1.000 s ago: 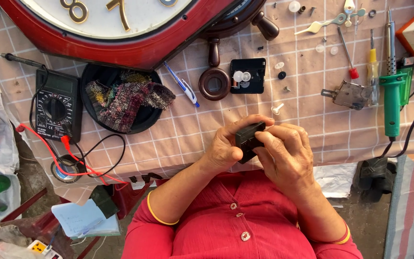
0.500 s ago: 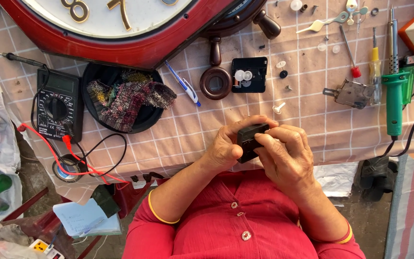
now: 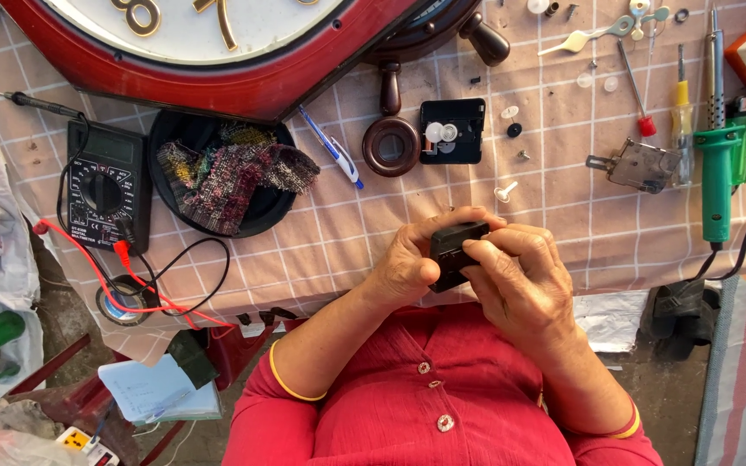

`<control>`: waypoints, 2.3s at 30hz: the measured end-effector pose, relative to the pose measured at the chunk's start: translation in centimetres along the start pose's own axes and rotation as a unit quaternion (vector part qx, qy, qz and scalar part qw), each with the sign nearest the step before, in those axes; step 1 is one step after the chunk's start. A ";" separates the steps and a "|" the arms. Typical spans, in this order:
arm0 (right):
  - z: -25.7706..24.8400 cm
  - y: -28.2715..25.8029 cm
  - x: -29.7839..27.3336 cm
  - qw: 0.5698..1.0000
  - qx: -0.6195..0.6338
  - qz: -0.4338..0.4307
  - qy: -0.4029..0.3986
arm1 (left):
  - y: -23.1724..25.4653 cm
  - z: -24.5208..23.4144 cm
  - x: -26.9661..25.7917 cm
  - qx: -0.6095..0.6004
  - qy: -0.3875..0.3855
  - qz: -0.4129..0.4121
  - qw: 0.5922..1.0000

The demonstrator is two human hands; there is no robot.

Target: The person is repairing a small black electronic component, likely a clock movement, at a cluttered workbench. They use their hands to manipulate the component, insert a small white plastic piece, and adjust internal parts. Various tools and clock parts are visible on the table.

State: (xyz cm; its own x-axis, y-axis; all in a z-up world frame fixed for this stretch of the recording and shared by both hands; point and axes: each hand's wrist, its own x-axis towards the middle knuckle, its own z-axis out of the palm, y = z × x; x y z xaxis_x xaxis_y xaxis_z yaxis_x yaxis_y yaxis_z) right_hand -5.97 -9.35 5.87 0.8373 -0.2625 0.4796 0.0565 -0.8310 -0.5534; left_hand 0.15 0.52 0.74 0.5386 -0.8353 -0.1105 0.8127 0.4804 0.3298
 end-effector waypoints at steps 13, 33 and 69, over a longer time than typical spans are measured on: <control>-0.2 0.2 -0.2 1.000 0.011 0.002 -0.004 | -0.1 0.1 -0.1 0.001 0.004 0.009 1.000; -0.1 0.1 -0.1 1.000 -0.012 -0.011 -0.017 | -0.4 -0.7 -0.2 0.016 0.004 -0.001 1.000; -2.4 2.3 -2.9 0.958 0.235 0.164 0.006 | 1.0 2.0 -1.6 0.380 0.021 0.067 0.922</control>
State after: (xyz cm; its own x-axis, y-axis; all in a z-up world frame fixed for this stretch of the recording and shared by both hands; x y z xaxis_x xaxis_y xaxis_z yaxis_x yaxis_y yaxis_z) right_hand -9.59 -11.66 4.85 0.8460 -0.4793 0.2334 0.0319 -0.3915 -0.9196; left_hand -0.31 1.79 3.10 0.6442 -0.7631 -0.0515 0.3564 0.2400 0.9030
